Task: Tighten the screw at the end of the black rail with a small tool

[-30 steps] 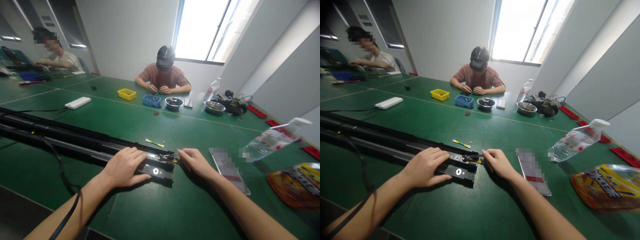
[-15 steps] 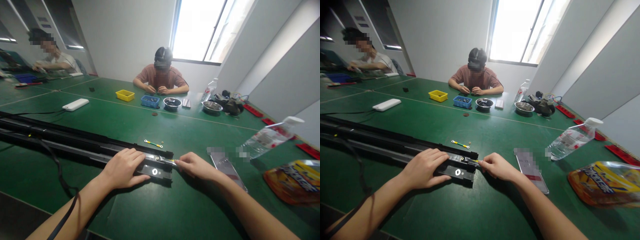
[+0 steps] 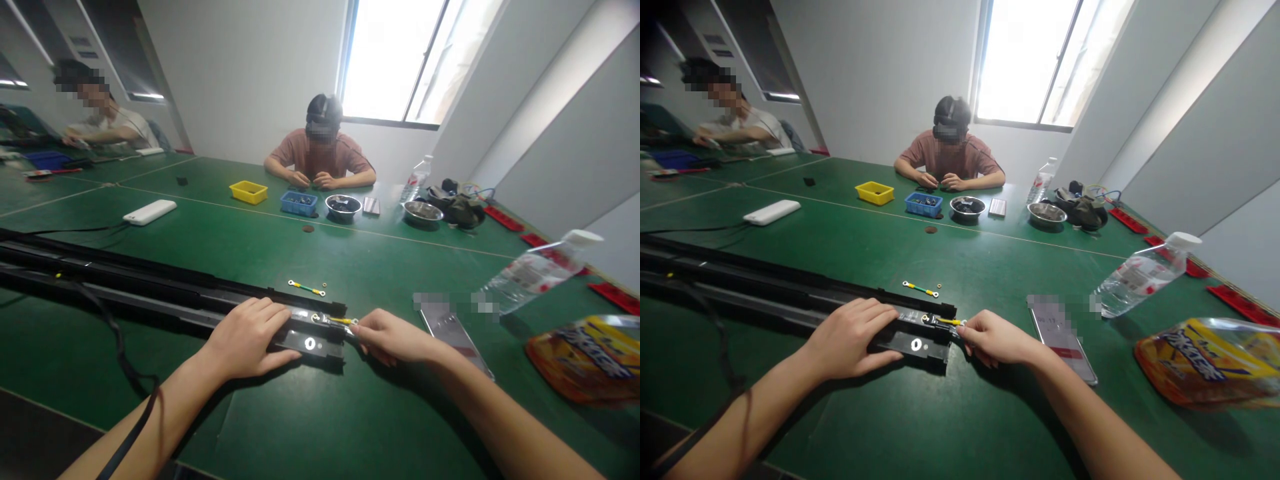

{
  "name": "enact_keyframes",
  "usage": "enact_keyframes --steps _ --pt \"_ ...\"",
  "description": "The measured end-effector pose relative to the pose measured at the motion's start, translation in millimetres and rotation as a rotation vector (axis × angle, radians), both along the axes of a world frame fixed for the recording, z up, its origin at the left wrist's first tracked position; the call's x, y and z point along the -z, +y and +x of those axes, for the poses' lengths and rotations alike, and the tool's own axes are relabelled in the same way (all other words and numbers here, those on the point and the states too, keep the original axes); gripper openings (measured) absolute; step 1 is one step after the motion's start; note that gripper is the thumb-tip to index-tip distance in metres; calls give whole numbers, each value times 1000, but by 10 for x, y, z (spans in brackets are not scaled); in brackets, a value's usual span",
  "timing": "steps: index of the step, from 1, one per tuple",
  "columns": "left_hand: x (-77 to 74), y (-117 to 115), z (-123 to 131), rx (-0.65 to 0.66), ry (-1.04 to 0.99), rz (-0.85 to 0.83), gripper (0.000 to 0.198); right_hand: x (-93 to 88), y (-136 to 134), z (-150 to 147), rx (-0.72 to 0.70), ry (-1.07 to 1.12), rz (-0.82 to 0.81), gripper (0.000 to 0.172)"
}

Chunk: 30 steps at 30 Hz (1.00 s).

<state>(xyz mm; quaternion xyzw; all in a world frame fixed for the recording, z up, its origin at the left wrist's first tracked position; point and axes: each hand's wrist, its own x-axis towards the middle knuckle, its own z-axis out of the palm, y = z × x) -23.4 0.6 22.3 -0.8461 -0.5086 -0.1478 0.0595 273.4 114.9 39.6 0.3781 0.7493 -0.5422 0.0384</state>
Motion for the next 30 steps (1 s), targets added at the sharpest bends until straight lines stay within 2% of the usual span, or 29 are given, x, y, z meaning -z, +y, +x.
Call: enact_keyframes --steps 10,18,21,24,30 --pt "5 6 -4 -5 -6 -9 55 58 20 35 6 26 -21 59" --pt "11 -1 -4 -6 -2 1 55 35 35 37 28 26 -51 60" --pt "19 1 -6 -4 -5 12 56 48 54 43 71 33 -44 58" --pt "19 4 -5 -2 -4 14 57 96 95 60 149 75 29 53" --pt "0 5 -2 2 -5 6 56 198 141 53 280 267 132 49"
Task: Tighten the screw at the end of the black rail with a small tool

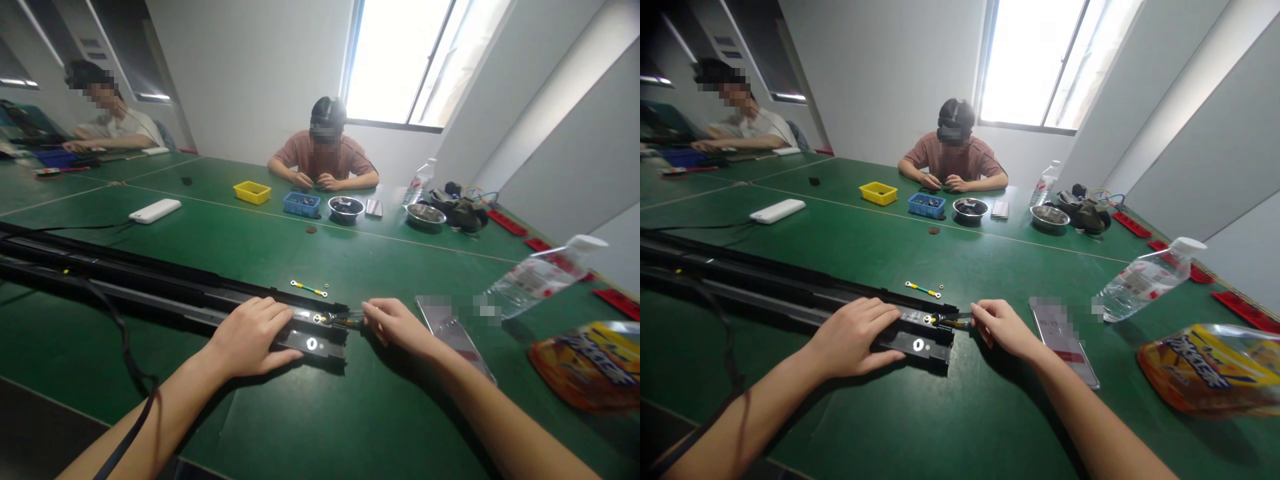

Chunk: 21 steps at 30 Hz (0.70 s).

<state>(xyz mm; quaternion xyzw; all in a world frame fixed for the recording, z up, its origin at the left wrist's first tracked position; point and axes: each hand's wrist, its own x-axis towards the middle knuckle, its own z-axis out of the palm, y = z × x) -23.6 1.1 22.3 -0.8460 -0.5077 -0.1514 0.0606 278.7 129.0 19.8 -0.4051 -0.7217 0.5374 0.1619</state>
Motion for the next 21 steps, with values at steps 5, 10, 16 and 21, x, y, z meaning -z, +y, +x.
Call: enact_keyframes --steps 5,10,16,21 --pt "6 -3 -9 1 -1 -2 56 62 -56 -58 53 82 -3 51" --pt "13 -6 -8 3 -10 8 54 76 -83 -101 67 55 1 53" --pt "3 0 3 3 -11 18 53 5 -91 -103 -20 -44 17 49" --pt "-3 -2 7 -1 -7 4 53 -67 -112 -49 -176 -197 -13 49"
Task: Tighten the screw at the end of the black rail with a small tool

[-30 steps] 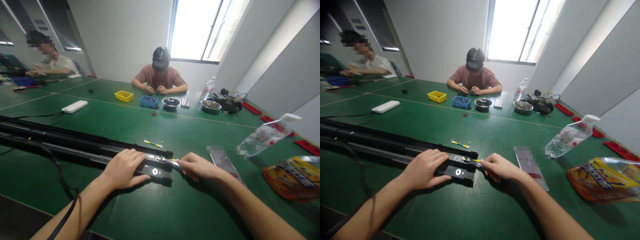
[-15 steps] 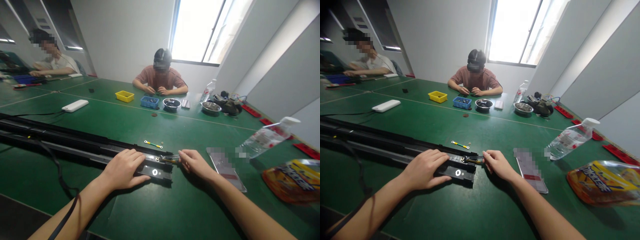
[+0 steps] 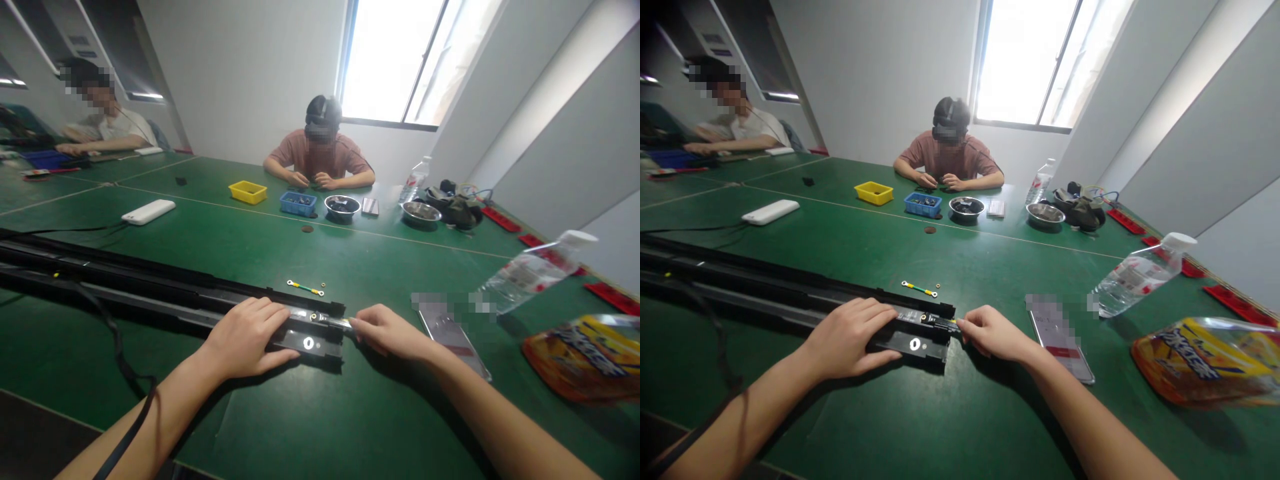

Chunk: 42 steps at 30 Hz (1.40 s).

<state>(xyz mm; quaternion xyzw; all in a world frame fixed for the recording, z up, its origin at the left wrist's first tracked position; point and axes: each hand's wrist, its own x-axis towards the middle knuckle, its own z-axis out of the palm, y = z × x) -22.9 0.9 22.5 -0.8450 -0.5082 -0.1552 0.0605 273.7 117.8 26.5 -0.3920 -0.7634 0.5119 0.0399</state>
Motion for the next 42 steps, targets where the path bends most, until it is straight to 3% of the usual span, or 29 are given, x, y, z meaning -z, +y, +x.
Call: enact_keyframes --steps 9,15,22,28,34,42 --pt "11 2 -2 -3 10 -2 54 -83 -41 -31 -121 -38 176 55" --pt "6 -2 -6 0 7 -5 54 -98 -52 13 -51 -15 -15 56" --pt "-2 -6 2 -9 -3 -8 54 -72 -24 34 -44 -13 -59 56" --pt "-2 -8 -3 -2 -5 -3 54 -30 54 61 52 8 9 49" --pt "0 -5 -1 -7 2 -19 55 72 58 28 212 217 154 48" --pt "1 5 -10 2 -2 7 55 130 43 -22 223 246 163 51"
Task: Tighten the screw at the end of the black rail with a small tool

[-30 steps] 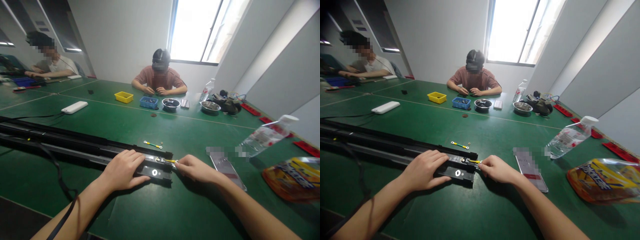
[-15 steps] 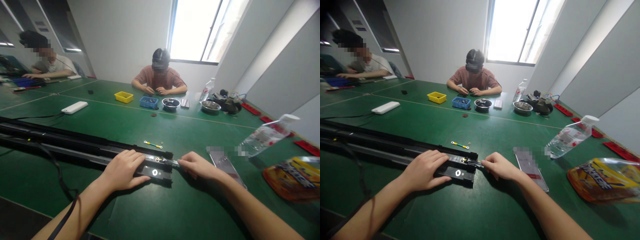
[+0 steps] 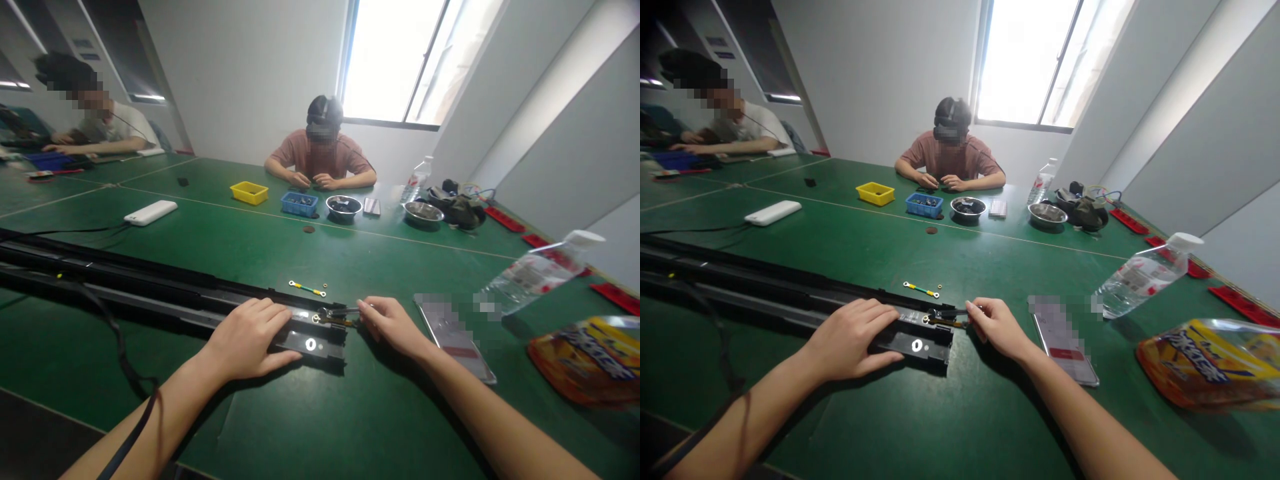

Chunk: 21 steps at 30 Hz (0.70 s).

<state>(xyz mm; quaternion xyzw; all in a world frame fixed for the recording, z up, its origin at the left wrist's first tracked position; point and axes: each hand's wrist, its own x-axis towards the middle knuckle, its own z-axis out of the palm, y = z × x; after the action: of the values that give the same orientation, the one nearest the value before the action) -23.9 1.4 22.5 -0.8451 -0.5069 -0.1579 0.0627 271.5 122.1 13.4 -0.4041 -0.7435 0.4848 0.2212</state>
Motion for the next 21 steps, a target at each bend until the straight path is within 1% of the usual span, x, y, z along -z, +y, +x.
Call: enact_keyframes --steps 12,21 --pt "-3 -4 10 -5 5 -12 55 -34 -23 -39 -9 -27 2 52" --pt "9 -4 -4 0 5 4 54 -16 -19 -49 7 -2 -9 52"
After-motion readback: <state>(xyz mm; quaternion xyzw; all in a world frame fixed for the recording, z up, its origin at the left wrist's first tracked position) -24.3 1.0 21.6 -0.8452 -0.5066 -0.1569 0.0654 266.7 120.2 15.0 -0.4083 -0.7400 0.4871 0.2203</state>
